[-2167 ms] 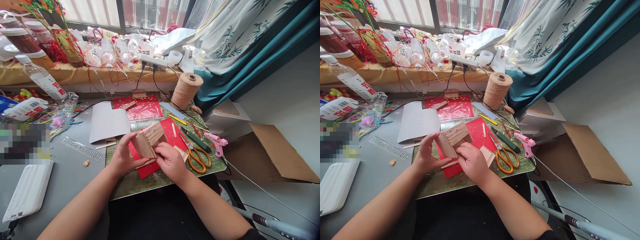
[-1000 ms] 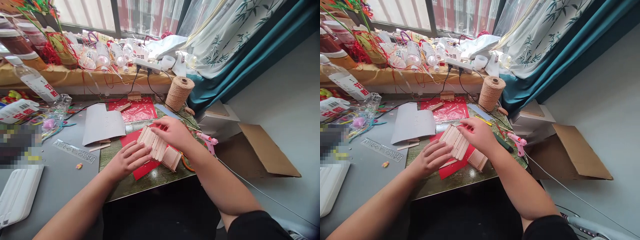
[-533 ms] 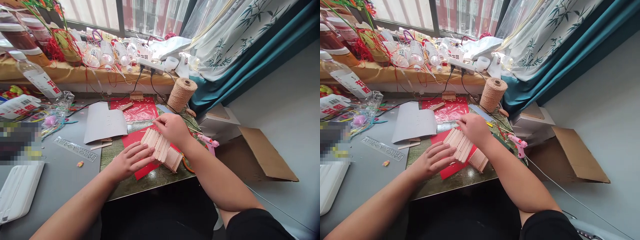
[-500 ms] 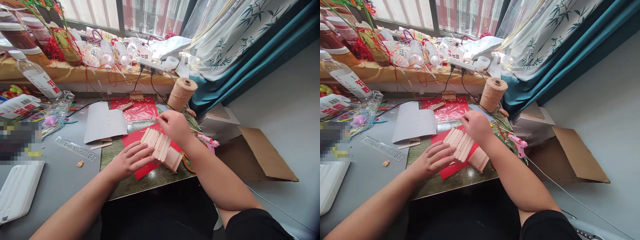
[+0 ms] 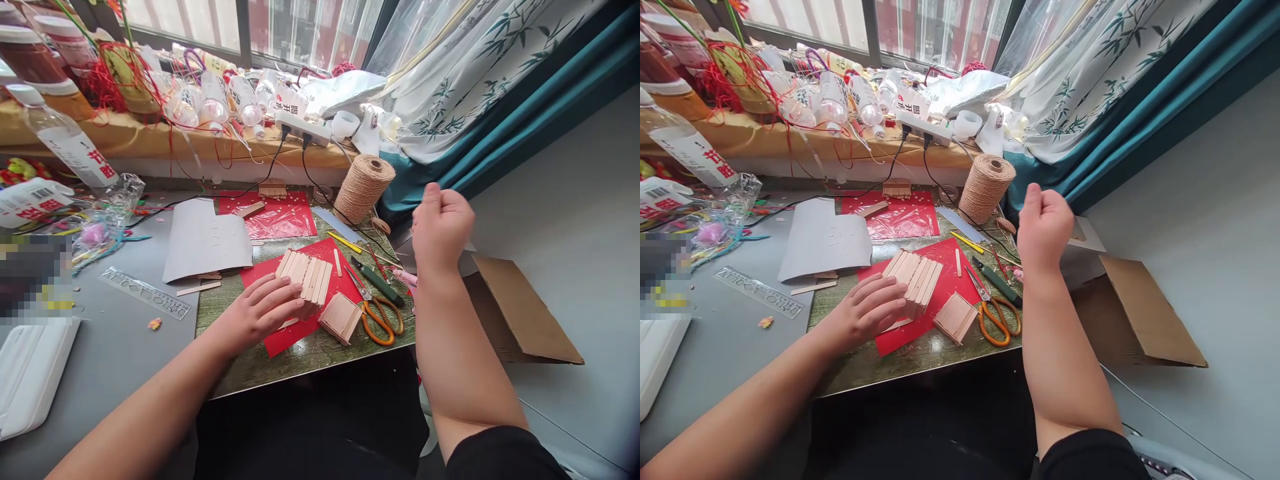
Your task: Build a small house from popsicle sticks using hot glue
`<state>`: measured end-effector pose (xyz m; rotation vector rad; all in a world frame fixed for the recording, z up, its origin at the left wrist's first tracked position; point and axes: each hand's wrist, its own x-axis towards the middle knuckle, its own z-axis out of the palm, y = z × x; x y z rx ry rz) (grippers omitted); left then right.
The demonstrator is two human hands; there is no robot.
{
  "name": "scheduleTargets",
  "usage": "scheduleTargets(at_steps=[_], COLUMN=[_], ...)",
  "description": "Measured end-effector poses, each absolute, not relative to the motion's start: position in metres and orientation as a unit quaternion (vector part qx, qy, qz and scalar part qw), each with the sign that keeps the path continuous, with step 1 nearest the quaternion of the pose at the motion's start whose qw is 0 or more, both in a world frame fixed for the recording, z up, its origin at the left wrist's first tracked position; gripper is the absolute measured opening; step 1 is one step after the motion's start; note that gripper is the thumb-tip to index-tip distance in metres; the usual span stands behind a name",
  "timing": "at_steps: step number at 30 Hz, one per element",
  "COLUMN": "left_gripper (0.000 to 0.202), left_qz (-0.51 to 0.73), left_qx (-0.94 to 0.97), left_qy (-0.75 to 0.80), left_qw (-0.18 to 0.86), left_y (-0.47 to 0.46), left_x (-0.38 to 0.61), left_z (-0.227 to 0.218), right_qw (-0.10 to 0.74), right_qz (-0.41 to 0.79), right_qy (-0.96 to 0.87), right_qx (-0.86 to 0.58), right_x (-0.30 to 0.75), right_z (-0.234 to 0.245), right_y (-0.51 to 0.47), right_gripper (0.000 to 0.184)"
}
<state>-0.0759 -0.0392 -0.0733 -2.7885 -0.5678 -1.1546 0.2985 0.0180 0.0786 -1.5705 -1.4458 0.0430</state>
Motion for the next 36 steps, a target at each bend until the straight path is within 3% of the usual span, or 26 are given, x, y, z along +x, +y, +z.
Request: scheduleTargets(at_steps=[3,6,8,11,15,20,24,31,33,36], left_gripper=[0.072,0.074,0.074,0.076,0.078,0.078,0.074,0.073,0.074,0.078], left_qz=[-0.373,-0.369,-0.368,-0.359,-0.343,-0.35,-0.365,-0.371,-0.371,-0.37], left_qx=[-0.91,-0.913,-0.914,-0.919,-0.927,-0.922,-0.913,-0.902,-0.9,-0.898], left_qy=[-0.177,-0.169,-0.163,-0.155,-0.15,-0.162,-0.176,-0.211,-0.218,-0.227], left_qw=[0.039,0.047,0.049,0.047,0.039,0.027,0.033,0.065,0.071,0.069], left_y=[-0.038,-0.038,-0.039,-0.04,-0.044,-0.043,-0.039,-0.034,-0.033,-0.032], left_x=[-0.076,-0.076,-0.076,-0.078,-0.079,-0.076,-0.077,-0.08,-0.08,-0.08], left_z=[-0.077,-0.079,-0.079,-0.078,-0.075,-0.075,-0.075,-0.077,-0.078,-0.078], right_qw=[0.474,0.345,0.263,0.22,0.25,0.272,0.359,0.736,0.769,0.747], right_qz=[0.092,0.289,0.339,0.351,0.353,0.231,0.089,0.045,0.027,0.009], right_qy=[-0.614,-0.684,-0.714,-0.724,-0.687,-0.723,-0.743,-0.478,-0.447,-0.477], right_qx=[-0.625,-0.574,-0.553,-0.552,-0.583,-0.591,-0.557,-0.477,-0.456,-0.463], right_x=[0.27,0.233,0.215,0.202,0.196,0.194,0.21,0.301,0.335,0.373], right_z=[0.059,0.044,0.04,0.041,0.041,0.035,0.048,0.127,0.145,0.154], right_y=[0.017,0.012,0.006,0.001,0.0,0.001,0.008,0.03,0.025,0.013], right_gripper=[0.035,0.037,0.042,0.036,0.025,0.023,0.024,0.012,0.012,0.016])
